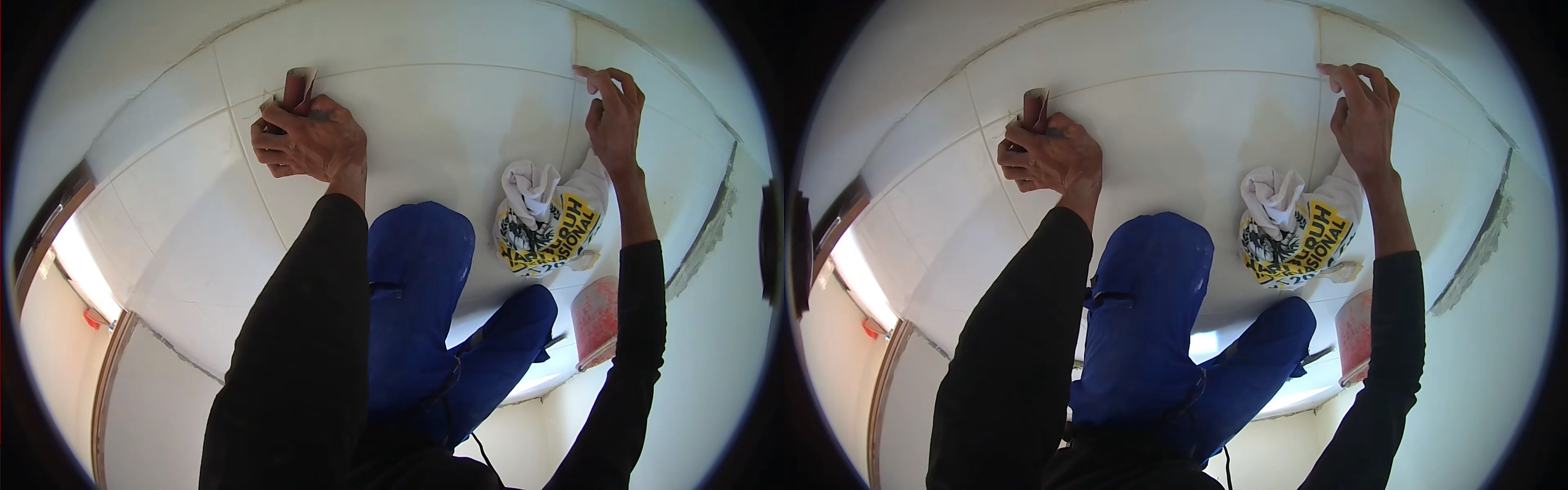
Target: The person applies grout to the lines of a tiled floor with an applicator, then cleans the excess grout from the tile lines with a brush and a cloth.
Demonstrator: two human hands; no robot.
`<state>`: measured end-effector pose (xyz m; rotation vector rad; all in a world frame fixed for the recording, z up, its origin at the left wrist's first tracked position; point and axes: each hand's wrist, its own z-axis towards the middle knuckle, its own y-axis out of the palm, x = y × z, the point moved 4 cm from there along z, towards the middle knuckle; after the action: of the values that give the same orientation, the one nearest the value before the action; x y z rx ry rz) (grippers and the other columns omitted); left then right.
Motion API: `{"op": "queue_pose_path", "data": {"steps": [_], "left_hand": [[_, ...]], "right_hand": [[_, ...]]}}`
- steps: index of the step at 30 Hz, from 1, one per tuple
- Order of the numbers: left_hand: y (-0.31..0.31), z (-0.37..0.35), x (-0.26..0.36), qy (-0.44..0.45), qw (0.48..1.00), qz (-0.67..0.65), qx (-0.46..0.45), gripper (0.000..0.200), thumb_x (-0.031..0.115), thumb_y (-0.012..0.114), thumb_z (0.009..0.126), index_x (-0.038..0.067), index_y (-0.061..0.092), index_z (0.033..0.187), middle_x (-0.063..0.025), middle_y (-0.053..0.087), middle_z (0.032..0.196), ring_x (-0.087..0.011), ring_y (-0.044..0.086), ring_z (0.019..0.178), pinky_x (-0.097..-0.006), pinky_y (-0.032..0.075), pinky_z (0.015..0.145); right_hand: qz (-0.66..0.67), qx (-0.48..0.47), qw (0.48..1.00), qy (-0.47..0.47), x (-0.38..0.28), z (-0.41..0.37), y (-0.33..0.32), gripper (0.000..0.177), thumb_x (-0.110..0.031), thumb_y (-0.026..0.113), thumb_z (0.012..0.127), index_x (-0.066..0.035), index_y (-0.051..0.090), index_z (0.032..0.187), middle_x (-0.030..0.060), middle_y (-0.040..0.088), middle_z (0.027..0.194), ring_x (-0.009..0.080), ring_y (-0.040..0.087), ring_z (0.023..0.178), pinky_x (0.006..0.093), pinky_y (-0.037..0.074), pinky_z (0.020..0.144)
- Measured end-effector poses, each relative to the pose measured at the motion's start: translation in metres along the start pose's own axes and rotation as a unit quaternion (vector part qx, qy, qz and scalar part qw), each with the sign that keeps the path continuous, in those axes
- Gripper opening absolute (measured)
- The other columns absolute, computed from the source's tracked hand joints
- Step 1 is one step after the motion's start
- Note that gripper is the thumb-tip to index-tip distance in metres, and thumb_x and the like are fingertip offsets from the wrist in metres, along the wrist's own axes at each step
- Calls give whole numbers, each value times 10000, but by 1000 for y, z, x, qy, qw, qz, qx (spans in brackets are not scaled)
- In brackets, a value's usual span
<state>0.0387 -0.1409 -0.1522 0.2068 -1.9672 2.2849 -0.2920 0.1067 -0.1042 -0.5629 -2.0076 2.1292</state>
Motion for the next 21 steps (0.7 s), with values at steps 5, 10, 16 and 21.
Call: {"op": "queue_pose_path", "data": {"steps": [5,10,16,21], "left_hand": [[-2,-1,1,0,1000,-5,0,545,313,615,864,71,444,1322,-199,346,1413,-394,339,1325,-569,304,1050],[-2,0,1,-1,1000,-9,-8,549,317,621,861,72,445,1320,-200,344,1411,-395,339,1324,-571,302,1054],[-1,1,0,-5,1000,-12,-7,549,314,621,859,73,447,1320,-203,345,1408,-394,339,1326,-577,299,1060],[-1,0,-1,1,1000,-10,1,557,329,619,862,73,444,1325,-205,340,1411,-392,338,1325,-574,299,1057]], "right_hand": [[2,56,998,13,7,11,-4,727,185,599,785,-226,671,1379,-54,679,993,199,629,1198,463,409,1065],[-18,51,999,0,12,23,0,707,176,613,811,-240,685,1378,-59,689,1027,193,625,1213,467,408,1069],[-37,31,999,-6,0,9,-4,636,165,626,821,-216,700,1324,-56,711,1036,184,626,1203,461,405,1077],[-12,46,999,-8,-1,-3,-5,480,183,600,794,-151,676,1130,-52,769,1144,195,627,1201,452,408,1077]]}}
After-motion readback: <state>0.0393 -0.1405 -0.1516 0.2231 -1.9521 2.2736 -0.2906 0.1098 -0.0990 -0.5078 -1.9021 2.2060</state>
